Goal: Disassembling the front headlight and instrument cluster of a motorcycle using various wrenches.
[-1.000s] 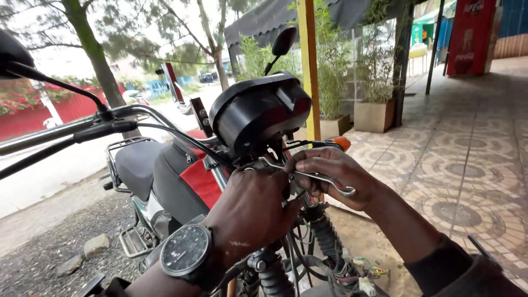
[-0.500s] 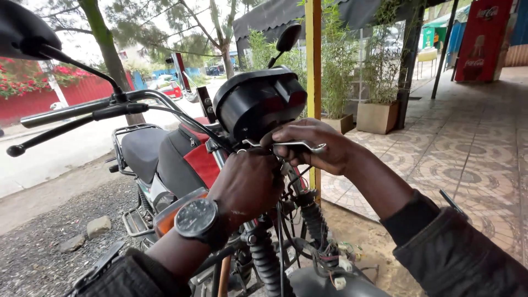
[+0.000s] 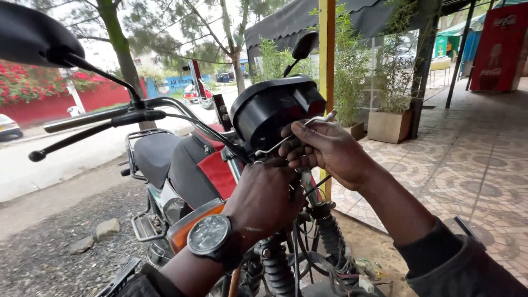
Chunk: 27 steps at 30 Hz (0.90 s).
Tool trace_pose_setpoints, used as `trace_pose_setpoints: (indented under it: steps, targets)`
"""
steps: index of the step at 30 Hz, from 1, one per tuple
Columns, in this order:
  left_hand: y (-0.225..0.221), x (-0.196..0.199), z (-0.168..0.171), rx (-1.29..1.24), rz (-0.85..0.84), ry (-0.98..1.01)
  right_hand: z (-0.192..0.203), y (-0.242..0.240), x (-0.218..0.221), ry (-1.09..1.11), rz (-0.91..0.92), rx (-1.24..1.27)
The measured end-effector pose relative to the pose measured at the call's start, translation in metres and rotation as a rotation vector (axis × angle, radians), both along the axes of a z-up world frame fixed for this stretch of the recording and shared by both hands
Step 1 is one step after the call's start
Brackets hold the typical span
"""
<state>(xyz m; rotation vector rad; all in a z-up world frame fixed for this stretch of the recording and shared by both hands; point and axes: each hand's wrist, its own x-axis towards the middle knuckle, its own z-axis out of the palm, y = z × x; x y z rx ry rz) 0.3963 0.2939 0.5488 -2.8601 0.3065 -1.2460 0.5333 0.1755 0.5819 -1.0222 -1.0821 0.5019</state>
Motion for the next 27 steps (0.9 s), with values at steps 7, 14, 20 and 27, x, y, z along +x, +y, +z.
trace_pose_setpoints:
  steps: [7,14,20,27]
  targets:
    - [-0.004,-0.004,0.009,-0.067,-0.023,0.010,-0.006,0.004,0.005,-0.085,-0.211,0.010]
    - [-0.017,-0.030,0.035,-0.355,0.034,0.074,-0.007,0.008,0.013,-0.033,-0.235,0.040]
    - [0.014,-0.025,0.045,-0.295,0.294,-0.199,-0.010,0.006,0.015,0.029,-0.228,0.034]
    - [0.017,-0.018,0.057,-0.249,0.387,-0.217,-0.014,0.007,0.025,0.099,-0.149,0.067]
